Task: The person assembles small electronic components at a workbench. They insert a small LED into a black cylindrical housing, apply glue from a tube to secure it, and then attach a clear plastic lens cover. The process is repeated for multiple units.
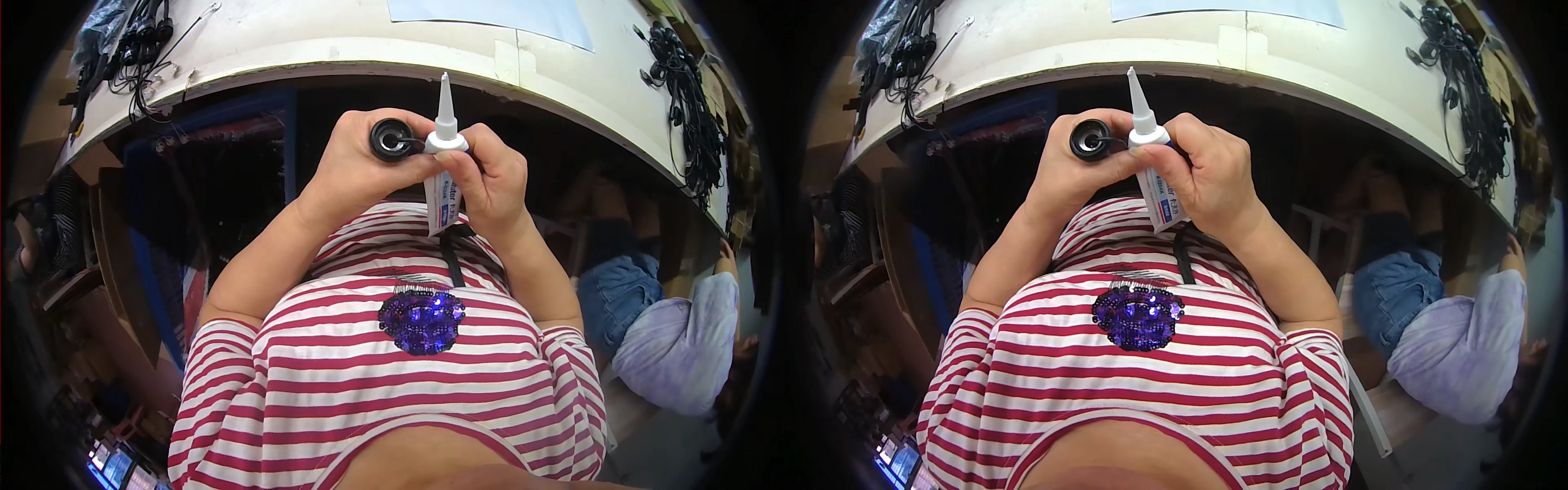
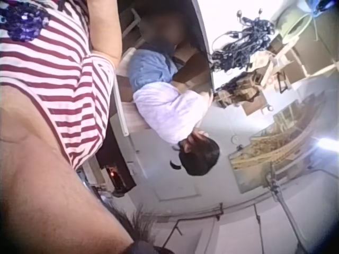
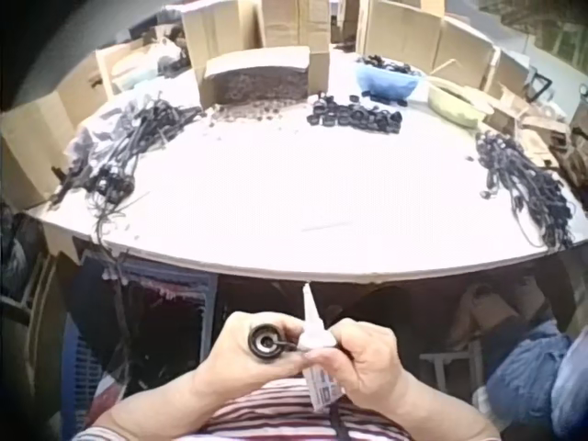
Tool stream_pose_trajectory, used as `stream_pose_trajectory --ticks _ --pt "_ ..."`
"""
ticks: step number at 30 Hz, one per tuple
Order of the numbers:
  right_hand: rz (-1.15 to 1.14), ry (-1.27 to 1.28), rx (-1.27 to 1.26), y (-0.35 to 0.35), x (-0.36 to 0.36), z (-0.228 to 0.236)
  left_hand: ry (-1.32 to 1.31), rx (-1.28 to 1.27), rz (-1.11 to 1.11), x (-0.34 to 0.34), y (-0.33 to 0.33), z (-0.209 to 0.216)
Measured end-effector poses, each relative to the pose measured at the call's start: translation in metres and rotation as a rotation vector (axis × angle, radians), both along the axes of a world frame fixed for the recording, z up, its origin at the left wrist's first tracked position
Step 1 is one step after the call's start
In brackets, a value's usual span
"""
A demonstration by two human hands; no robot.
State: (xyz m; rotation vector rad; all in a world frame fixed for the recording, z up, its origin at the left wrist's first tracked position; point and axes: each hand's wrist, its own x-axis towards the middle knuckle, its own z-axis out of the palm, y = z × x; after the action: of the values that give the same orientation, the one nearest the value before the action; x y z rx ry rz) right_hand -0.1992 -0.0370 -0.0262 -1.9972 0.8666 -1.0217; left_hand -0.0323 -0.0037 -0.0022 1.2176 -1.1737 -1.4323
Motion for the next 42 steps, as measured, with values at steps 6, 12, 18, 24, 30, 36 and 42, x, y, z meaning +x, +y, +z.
stream_pose_trajectory --ticks 6,12,18,24,30,36,42 --pt "0.036 -0.068 0.025 0.003 0.000 0.004 0.042 -0.002 0.005 -0.001 0.003 -0.003" --pt "0.066 -0.151 0.051 0.007 -0.001 0.002 0.055 0.011 -0.019 -0.001 0.004 0.000" --pt "0.089 -0.175 0.081 0.009 -0.002 0.000 0.045 0.006 -0.001 -0.003 0.006 -0.005" --pt "0.076 -0.155 0.068 0.008 -0.001 0.003 0.065 0.038 -0.034 0.000 0.004 -0.006" --pt "0.078 -0.141 0.086 0.007 0.000 0.003 0.090 0.029 -0.014 -0.001 0.004 -0.012" --pt "0.059 -0.127 0.090 0.007 0.002 0.003 0.114 0.020 -0.022 0.000 0.003 -0.019" --pt "0.042 -0.085 0.093 0.006 0.003 0.002 0.111 0.016 -0.007 0.001 0.002 -0.023"
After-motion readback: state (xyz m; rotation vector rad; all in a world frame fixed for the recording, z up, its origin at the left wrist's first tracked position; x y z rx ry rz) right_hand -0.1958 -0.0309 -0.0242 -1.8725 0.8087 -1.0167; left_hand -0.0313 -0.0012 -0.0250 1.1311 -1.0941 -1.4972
